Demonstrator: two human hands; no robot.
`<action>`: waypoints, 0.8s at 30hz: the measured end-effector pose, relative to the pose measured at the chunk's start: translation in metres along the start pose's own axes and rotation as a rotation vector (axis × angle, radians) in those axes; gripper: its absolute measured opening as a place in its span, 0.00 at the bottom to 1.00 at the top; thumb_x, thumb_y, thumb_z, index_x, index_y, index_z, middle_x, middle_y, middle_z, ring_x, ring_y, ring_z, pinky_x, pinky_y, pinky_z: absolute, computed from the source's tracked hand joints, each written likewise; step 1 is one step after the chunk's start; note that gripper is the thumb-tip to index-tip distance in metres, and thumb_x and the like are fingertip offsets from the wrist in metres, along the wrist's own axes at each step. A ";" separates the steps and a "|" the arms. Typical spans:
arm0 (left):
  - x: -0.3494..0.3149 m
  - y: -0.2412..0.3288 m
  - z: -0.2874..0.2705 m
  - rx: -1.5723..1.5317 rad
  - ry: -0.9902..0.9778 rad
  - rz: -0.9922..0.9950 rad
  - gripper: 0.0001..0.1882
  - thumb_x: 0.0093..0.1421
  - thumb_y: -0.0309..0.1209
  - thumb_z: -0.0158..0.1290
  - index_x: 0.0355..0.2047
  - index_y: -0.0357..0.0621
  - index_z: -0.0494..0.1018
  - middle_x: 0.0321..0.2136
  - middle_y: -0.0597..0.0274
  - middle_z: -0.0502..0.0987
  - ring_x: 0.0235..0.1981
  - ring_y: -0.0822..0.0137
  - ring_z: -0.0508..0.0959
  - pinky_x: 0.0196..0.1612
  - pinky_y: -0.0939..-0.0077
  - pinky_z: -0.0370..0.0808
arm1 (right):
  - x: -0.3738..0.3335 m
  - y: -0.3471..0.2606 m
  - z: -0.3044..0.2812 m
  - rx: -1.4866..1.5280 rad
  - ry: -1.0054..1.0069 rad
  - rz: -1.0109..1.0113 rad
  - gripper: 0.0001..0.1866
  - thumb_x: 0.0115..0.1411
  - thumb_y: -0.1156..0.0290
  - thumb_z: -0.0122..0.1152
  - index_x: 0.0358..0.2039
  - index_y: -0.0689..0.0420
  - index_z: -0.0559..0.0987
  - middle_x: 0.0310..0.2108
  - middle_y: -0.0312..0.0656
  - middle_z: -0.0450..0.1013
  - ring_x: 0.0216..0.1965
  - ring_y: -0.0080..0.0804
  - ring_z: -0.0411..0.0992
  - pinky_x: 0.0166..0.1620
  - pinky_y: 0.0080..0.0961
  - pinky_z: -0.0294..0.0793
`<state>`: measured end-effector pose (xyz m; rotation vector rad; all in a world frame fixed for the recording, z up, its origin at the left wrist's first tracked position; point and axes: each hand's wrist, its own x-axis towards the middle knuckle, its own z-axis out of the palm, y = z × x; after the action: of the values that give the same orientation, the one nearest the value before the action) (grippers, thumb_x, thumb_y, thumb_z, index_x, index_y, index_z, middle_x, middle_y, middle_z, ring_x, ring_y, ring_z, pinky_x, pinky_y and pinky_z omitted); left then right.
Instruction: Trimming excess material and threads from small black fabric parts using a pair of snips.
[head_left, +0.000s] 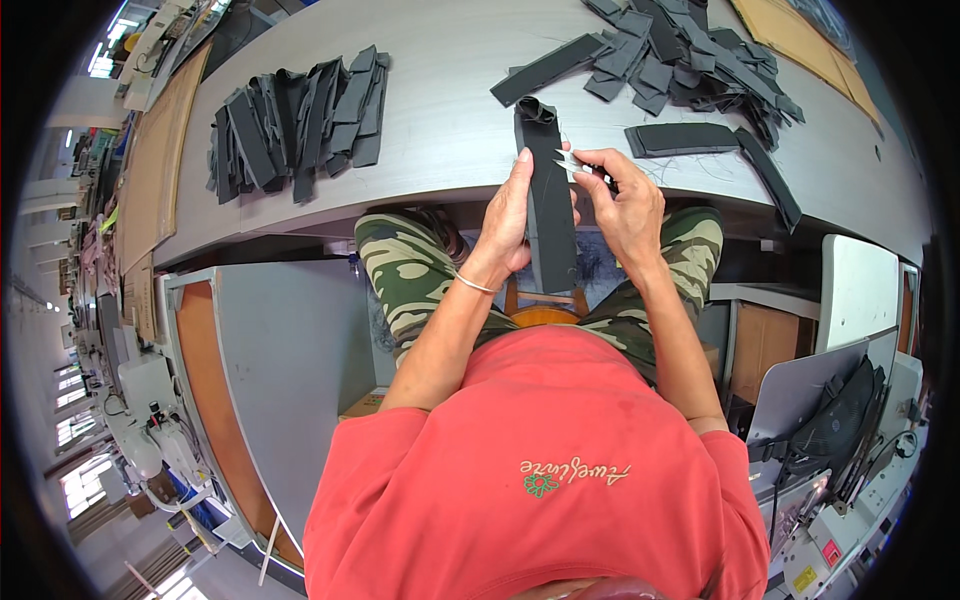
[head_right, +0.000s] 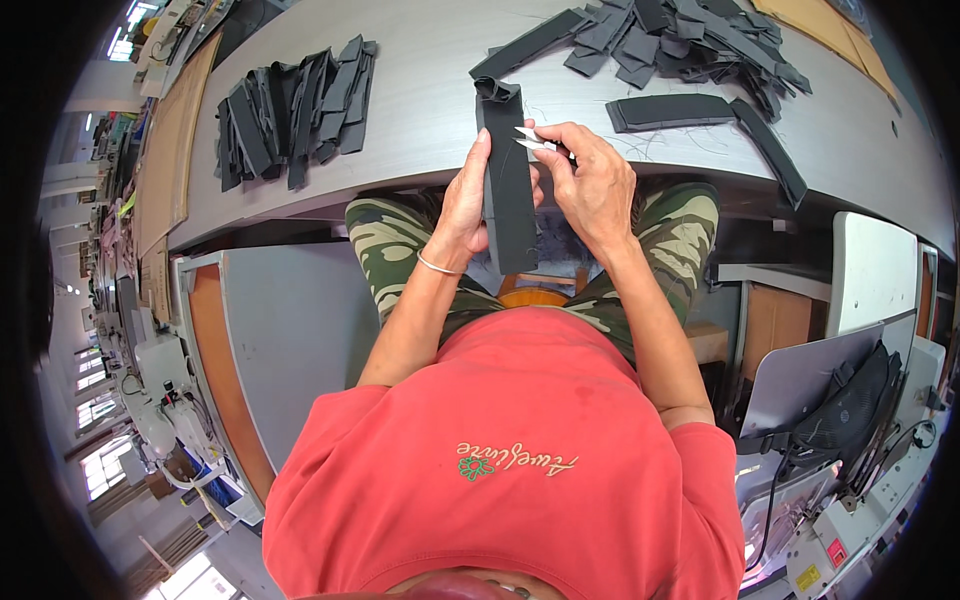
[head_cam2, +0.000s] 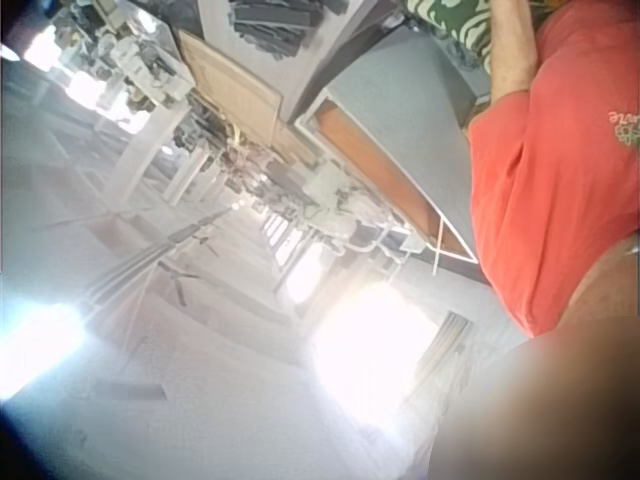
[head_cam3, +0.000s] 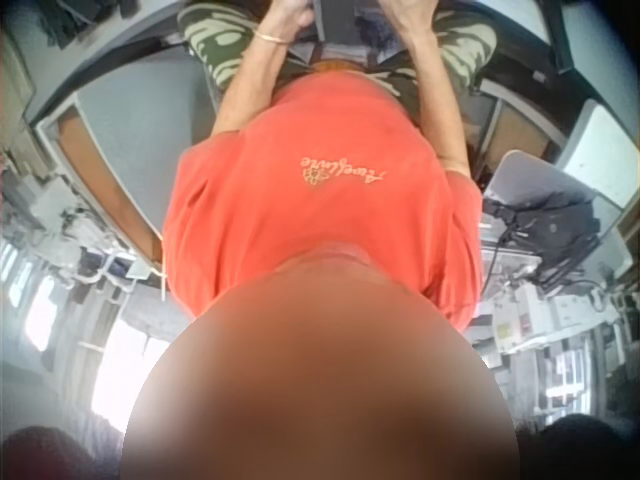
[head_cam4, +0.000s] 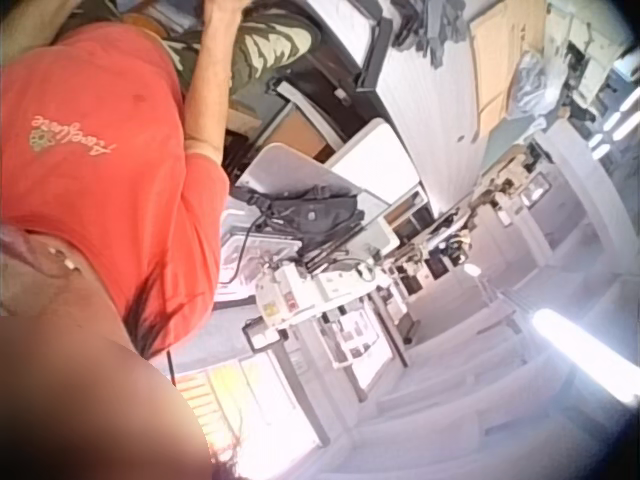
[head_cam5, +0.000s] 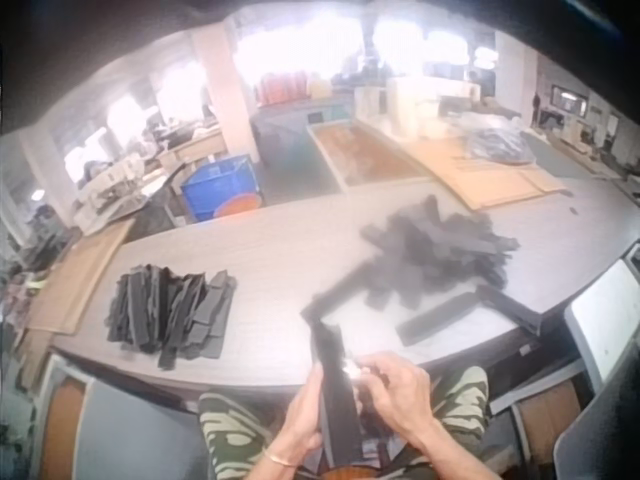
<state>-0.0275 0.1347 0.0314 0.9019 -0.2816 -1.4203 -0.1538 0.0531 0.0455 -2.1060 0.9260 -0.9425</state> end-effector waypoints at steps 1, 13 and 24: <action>0.000 -0.001 0.000 0.004 -0.008 0.011 0.31 0.69 0.54 0.32 0.60 0.44 0.62 0.24 0.60 0.73 0.22 0.67 0.74 0.28 0.75 0.75 | -0.001 0.001 0.001 0.002 0.008 -0.004 0.08 0.56 0.69 0.61 0.37 0.51 0.79 0.29 0.38 0.76 0.27 0.35 0.73 0.30 0.29 0.70; -0.009 0.013 -0.008 0.244 -0.041 -0.248 0.37 0.65 0.62 0.30 0.49 0.40 0.69 0.22 0.53 0.74 0.17 0.65 0.72 0.23 0.76 0.73 | 0.016 0.002 -0.018 0.151 -0.010 0.027 0.15 0.50 0.72 0.67 0.39 0.57 0.80 0.31 0.40 0.71 0.34 0.34 0.72 0.39 0.27 0.71; 0.012 0.000 -0.042 0.097 -0.170 0.062 0.30 0.62 0.45 0.52 0.59 0.43 0.61 0.47 0.60 0.73 0.48 0.68 0.71 0.53 0.66 0.68 | -0.009 0.010 0.008 1.034 0.049 0.636 0.06 0.57 0.75 0.64 0.34 0.59 0.77 0.18 0.23 0.60 0.14 0.10 0.51 0.18 0.14 0.47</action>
<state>0.0023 0.1389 0.0004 0.8447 -0.5067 -1.4374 -0.1547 0.0571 0.0306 -0.8478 0.7904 -0.8481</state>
